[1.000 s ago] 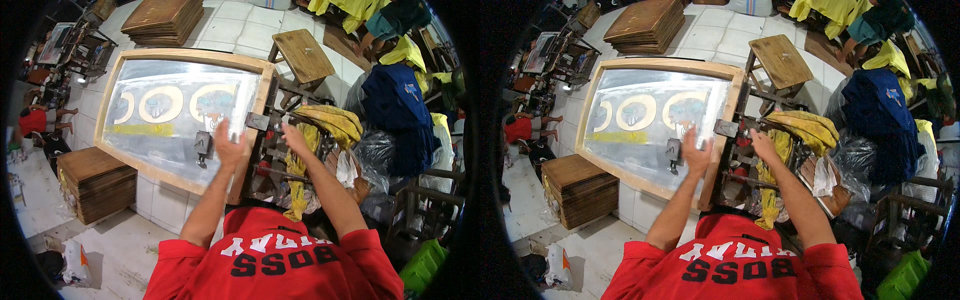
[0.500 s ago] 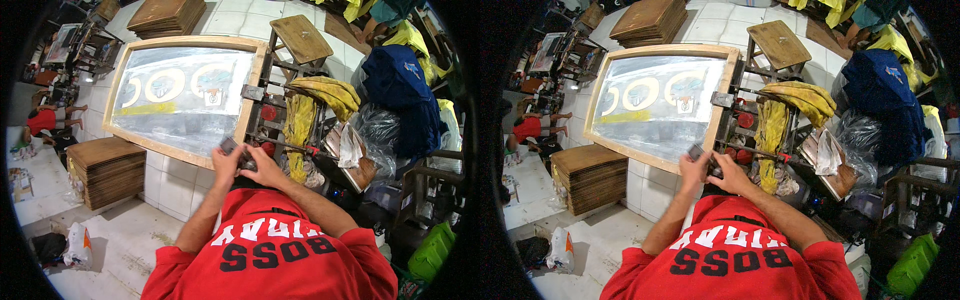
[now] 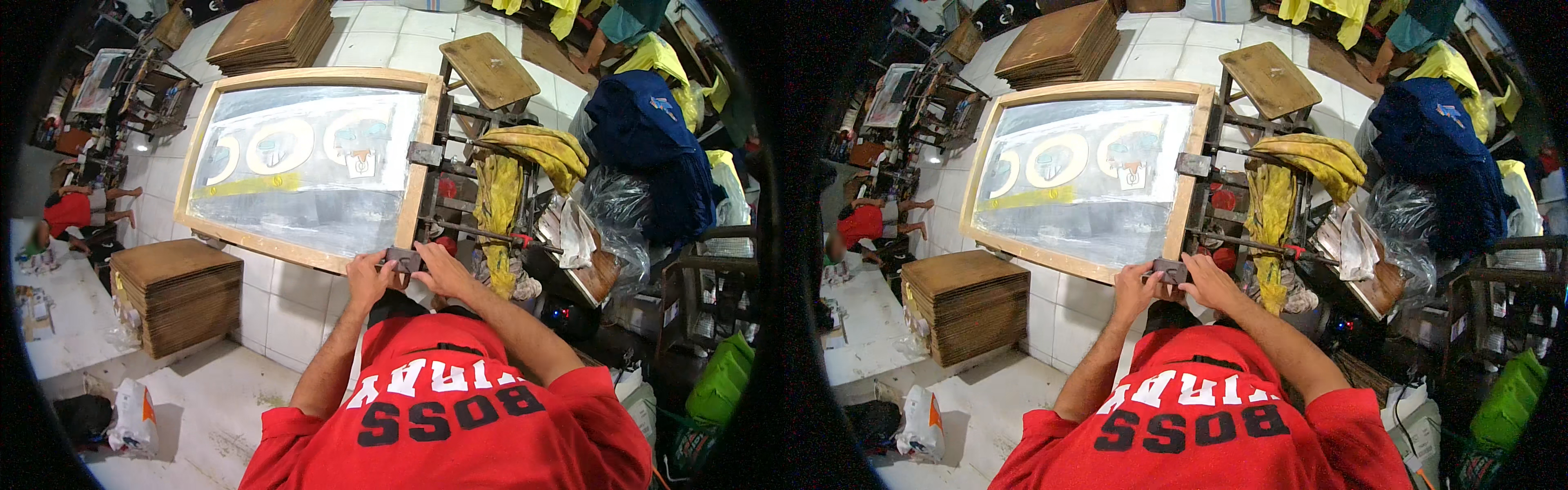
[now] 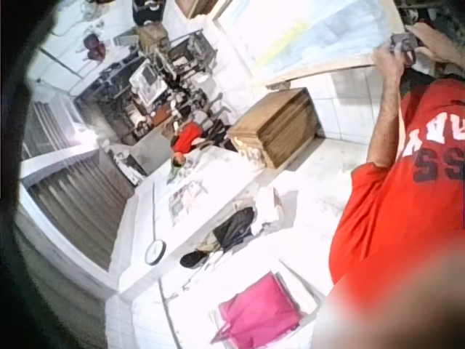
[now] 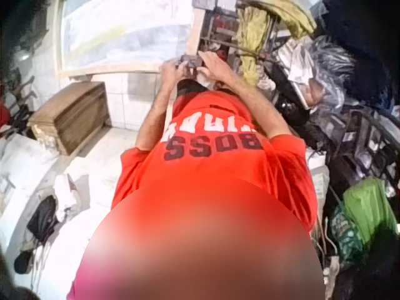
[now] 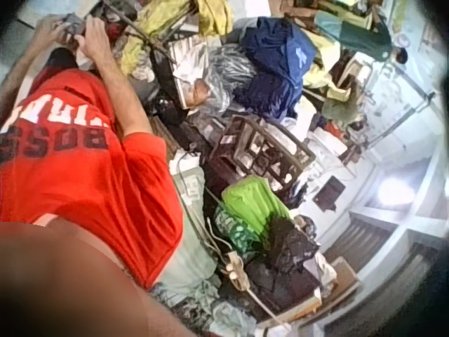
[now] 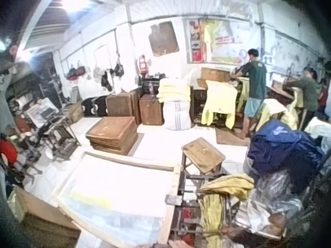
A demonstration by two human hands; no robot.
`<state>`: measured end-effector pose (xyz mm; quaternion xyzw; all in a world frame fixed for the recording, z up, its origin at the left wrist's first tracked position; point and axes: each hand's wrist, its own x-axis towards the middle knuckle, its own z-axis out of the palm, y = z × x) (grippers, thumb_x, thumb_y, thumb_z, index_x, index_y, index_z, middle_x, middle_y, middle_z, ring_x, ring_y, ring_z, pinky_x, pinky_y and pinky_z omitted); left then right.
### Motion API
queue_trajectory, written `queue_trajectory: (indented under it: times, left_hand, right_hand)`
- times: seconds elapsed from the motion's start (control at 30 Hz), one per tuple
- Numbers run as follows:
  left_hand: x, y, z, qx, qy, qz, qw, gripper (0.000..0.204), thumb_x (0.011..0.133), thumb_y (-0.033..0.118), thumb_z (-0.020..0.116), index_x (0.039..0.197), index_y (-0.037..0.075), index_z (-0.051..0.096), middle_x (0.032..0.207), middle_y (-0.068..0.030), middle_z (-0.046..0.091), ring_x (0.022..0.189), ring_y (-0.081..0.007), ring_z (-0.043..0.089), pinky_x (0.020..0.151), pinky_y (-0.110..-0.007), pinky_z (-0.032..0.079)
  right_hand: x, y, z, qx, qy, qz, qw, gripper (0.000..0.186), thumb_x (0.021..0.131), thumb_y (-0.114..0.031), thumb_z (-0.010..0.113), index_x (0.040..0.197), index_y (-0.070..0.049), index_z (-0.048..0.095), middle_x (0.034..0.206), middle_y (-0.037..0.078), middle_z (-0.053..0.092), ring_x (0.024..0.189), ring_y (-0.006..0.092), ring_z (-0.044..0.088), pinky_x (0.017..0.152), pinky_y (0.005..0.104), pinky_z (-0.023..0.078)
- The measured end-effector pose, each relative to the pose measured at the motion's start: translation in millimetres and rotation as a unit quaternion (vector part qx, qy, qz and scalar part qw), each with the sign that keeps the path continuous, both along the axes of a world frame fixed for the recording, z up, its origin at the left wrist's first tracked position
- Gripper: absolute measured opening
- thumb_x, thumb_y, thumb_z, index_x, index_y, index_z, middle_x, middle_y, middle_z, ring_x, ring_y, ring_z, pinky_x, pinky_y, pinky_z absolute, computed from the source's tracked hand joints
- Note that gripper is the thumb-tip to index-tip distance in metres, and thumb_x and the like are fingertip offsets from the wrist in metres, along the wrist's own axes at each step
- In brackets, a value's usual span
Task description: The person sets up a screen printing frame on a stand, secures it with clamps, and then lifts the screen to reveal a printed design on a black t-shirt underneath. The person then places the screen back down and adjusts the clamps.
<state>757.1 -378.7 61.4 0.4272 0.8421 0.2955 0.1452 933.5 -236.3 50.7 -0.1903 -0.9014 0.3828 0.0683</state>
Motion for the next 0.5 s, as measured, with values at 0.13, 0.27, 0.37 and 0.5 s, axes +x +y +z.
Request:
queue_trajectory:
  times: [0.13,0.27,0.37,0.5]
  left_hand:
    - [-7,-3,-7,-0.035,-0.021,-0.023,0.999,0.038,0.086,0.039,0.075,0.111,0.011,0.077,0.092,-0.0173,0.073,0.096,-0.0342,0.065,0.086,-0.046,0.048]
    - [-10,-2,-13,-0.052,-0.005,-0.034,0.998,0.035,0.087,0.042,0.072,0.110,0.017,0.077,0.085,-0.0143,0.072,0.088,-0.0328,0.064,0.079,-0.046,0.043]
    - [-12,-3,-16,-0.050,-0.005,-0.046,0.998,0.034,0.088,0.043,0.071,0.111,0.018,0.077,0.083,-0.0136,0.071,0.086,-0.0325,0.064,0.077,-0.046,0.040]
    - [-14,-4,-17,-0.062,-0.008,-0.053,0.997,0.035,0.088,0.044,0.070,0.111,0.019,0.077,0.082,-0.0141,0.071,0.086,-0.0330,0.064,0.077,-0.047,0.040]
  right_hand:
    - [15,-8,-7,-0.112,0.027,-0.121,0.986,0.069,0.076,-0.007,0.080,0.136,0.003,0.046,0.129,0.022,0.050,0.121,0.0350,0.055,0.099,0.0398,0.049]
    - [25,-8,-19,-0.548,-0.072,-0.296,0.779,0.038,0.097,-0.014,0.066,0.129,-0.002,0.050,0.111,0.012,0.064,0.094,0.0197,0.068,0.068,0.0322,0.058]
    - [25,-13,-26,-0.529,0.007,-0.271,0.804,0.037,0.098,-0.018,0.067,0.127,-0.001,0.051,0.106,0.012,0.065,0.080,0.0191,0.069,0.062,0.0301,0.057]
    - [20,-13,-32,-0.551,-0.063,-0.336,0.762,0.036,0.100,-0.036,0.063,0.115,-0.005,0.055,0.095,0.007,0.066,0.066,0.0131,0.065,0.056,0.0244,0.052]
